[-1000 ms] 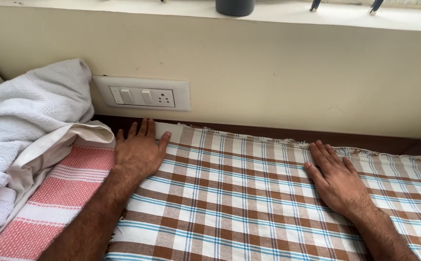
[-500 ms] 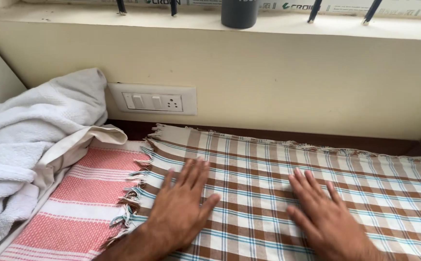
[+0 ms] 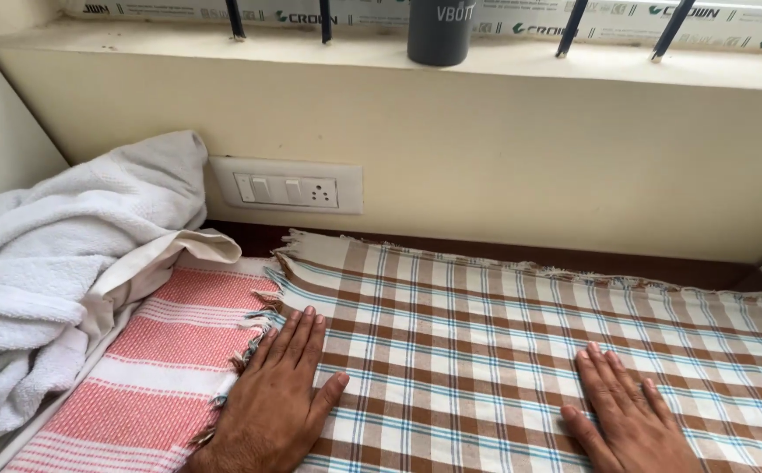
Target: The person smooths a plaid cloth on a low surface, then lifts and folds it in half, and smooths it again. The cloth is handled by hand without tools.
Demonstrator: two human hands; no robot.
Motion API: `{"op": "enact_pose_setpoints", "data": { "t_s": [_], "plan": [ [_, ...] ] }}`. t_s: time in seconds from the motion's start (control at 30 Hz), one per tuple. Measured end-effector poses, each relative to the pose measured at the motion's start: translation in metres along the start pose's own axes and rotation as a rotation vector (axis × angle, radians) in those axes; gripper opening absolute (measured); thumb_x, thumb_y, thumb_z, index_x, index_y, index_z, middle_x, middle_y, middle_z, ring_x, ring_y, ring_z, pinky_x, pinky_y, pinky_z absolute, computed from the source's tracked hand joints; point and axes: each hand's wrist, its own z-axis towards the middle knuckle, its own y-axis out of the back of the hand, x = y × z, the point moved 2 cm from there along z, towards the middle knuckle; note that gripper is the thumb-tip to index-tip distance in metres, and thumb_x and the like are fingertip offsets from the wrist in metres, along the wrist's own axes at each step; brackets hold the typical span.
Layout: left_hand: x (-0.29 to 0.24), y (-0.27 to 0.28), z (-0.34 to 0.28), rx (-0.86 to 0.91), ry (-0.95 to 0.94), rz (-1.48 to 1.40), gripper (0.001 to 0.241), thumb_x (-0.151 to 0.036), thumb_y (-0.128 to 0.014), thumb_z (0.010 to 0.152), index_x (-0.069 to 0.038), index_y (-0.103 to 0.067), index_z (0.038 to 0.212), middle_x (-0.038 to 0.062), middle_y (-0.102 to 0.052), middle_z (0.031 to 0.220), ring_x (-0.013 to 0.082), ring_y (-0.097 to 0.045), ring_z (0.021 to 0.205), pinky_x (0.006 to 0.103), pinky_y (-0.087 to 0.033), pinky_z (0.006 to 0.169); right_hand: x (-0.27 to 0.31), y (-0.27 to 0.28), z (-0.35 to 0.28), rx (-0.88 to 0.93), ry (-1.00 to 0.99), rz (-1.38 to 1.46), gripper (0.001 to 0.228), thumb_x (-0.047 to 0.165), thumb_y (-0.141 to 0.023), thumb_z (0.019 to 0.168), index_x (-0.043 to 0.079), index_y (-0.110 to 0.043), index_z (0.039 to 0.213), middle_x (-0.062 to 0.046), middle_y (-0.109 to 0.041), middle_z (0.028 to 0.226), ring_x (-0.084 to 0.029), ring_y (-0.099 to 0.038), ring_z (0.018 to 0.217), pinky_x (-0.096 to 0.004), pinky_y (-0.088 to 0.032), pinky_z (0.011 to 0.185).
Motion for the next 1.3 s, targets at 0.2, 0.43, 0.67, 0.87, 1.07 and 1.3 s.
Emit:
{"op": "enact_pose_setpoints", "data": {
  "t_s": [0.2, 0.43, 0.67, 0.87, 1.07, 1.3],
  "plan": [
    [0.005, -0.013, -0.006, -0.242, -0.196, 0.118, 0.080, -0.060, -0.018, 0.106, 0.001, -0.011, 0.158, 0.021, -0.009, 0.170, 0.0333, -0.004, 0.157, 0.0523, -0.004, 0.123, -0.032, -0.017, -0.006, -0.058, -0.047, -0.027, 0.093, 0.076, -0.013, 0.089, 0.026, 0.004, 0.166, -0.001, 0.007, 0.175, -0.021, 0.003, 0.158, -0.052, 0.003, 0.120],
    [-0.037, -0.047, -0.022, -0.518, -0.536, 0.278, 0.068, -0.057, -0.020, 0.115, -0.010, -0.026, 0.164, 0.018, -0.018, 0.172, 0.0323, -0.014, 0.160, 0.0556, -0.009, 0.125, 0.005, -0.005, -0.037, -0.365, 0.186, 0.134, 0.091, 0.071, -0.024, 0.090, 0.021, -0.008, 0.165, -0.006, -0.005, 0.174, -0.025, -0.006, 0.157, -0.054, -0.003, 0.122],
    [-0.010, -0.063, -0.029, -0.671, -0.403, 0.504, 0.085, -0.075, -0.016, 0.106, -0.013, -0.014, 0.164, 0.016, -0.010, 0.169, 0.0320, -0.008, 0.155, 0.0538, -0.005, 0.125, -0.038, -0.067, -0.030, -0.688, 0.430, -0.017, 0.090, 0.070, -0.028, 0.089, 0.017, -0.014, 0.160, -0.013, -0.013, 0.167, -0.028, -0.013, 0.152, -0.059, -0.003, 0.121],
    [0.025, -0.077, -0.042, -0.464, -0.222, 0.373, 0.091, -0.074, -0.021, 0.101, -0.007, -0.007, 0.160, 0.021, -0.001, 0.169, 0.0394, -0.003, 0.158, 0.0588, -0.004, 0.124, -0.081, -0.105, -0.029, -0.858, 0.432, 0.006, 0.080, 0.068, -0.021, 0.094, 0.021, -0.015, 0.159, -0.008, -0.016, 0.166, -0.024, -0.015, 0.151, -0.056, -0.007, 0.127],
    [0.022, -0.048, -0.041, -0.155, -0.065, 0.254, 0.093, -0.071, -0.026, 0.099, -0.007, -0.003, 0.162, 0.020, 0.002, 0.170, 0.0373, 0.002, 0.160, 0.0613, -0.006, 0.122, -0.108, -0.137, -0.012, -0.581, 0.118, -0.176, 0.088, 0.081, -0.027, 0.089, 0.027, -0.019, 0.159, -0.004, -0.017, 0.168, -0.024, -0.016, 0.153, -0.058, -0.008, 0.128],
    [-0.070, 0.075, -0.027, 0.467, 0.069, 0.195, 0.081, -0.059, -0.020, 0.110, -0.005, 0.003, 0.166, 0.018, 0.011, 0.176, 0.0327, 0.009, 0.162, 0.0523, 0.001, 0.131, -0.033, 0.006, -0.022, 0.175, -0.383, -0.298, 0.094, 0.085, -0.036, 0.092, 0.023, -0.020, 0.161, -0.013, -0.015, 0.170, -0.028, -0.010, 0.160, -0.060, -0.011, 0.124]
  ]
}}
